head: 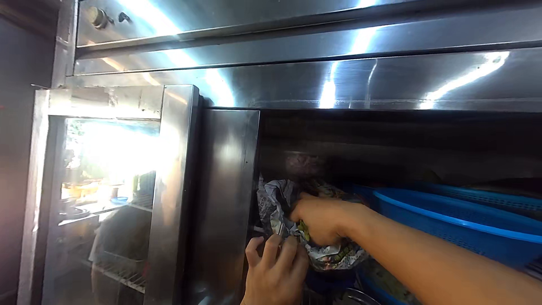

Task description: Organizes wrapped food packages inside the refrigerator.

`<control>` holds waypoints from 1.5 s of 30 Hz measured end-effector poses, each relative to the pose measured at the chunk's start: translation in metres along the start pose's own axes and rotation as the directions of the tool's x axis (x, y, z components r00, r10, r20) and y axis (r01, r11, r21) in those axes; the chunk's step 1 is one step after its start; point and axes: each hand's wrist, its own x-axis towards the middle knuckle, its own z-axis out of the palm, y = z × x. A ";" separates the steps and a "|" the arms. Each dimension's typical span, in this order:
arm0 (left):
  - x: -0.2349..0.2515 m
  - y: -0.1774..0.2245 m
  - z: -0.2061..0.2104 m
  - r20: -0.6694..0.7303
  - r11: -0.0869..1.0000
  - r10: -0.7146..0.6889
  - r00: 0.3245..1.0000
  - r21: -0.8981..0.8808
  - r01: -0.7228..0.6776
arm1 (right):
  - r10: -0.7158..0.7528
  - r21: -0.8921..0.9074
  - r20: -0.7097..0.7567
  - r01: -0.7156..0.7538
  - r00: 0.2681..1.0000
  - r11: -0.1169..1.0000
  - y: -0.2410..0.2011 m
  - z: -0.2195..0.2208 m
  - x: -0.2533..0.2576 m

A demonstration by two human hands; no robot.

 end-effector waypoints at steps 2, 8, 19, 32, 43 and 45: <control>0.003 -0.002 0.000 -0.002 0.999 -0.012 1.000 -0.030 0.012 | -0.004 0.045 0.017 0.003 1.000 0.999 0.001 -0.002 0.001; 0.003 -0.003 0.001 -0.056 0.997 0.000 0.998 -0.083 -0.005 | -0.091 0.161 -0.103 0.107 0.990 0.981 0.020 0.003 0.003; 0.055 -0.010 0.004 0.450 0.940 0.216 0.867 -0.337 -0.060 | 0.199 0.431 -0.297 -0.055 0.934 0.901 0.066 -0.021 -0.006; 0.081 -0.019 -0.010 0.661 0.904 0.347 0.666 -0.424 -0.051 | -0.010 -0.166 0.026 0.015 1.000 0.986 0.033 -0.001 -0.008; 0.053 -0.015 0.010 0.168 0.928 0.236 0.957 -0.330 -0.171 | -0.080 -0.305 -0.082 0.052 0.993 0.951 0.044 0.007 -0.004; 0.054 -0.014 0.012 0.226 0.920 0.210 0.951 -0.376 -0.114 | -0.075 -0.326 -0.096 0.040 0.993 0.944 0.051 0.006 -0.006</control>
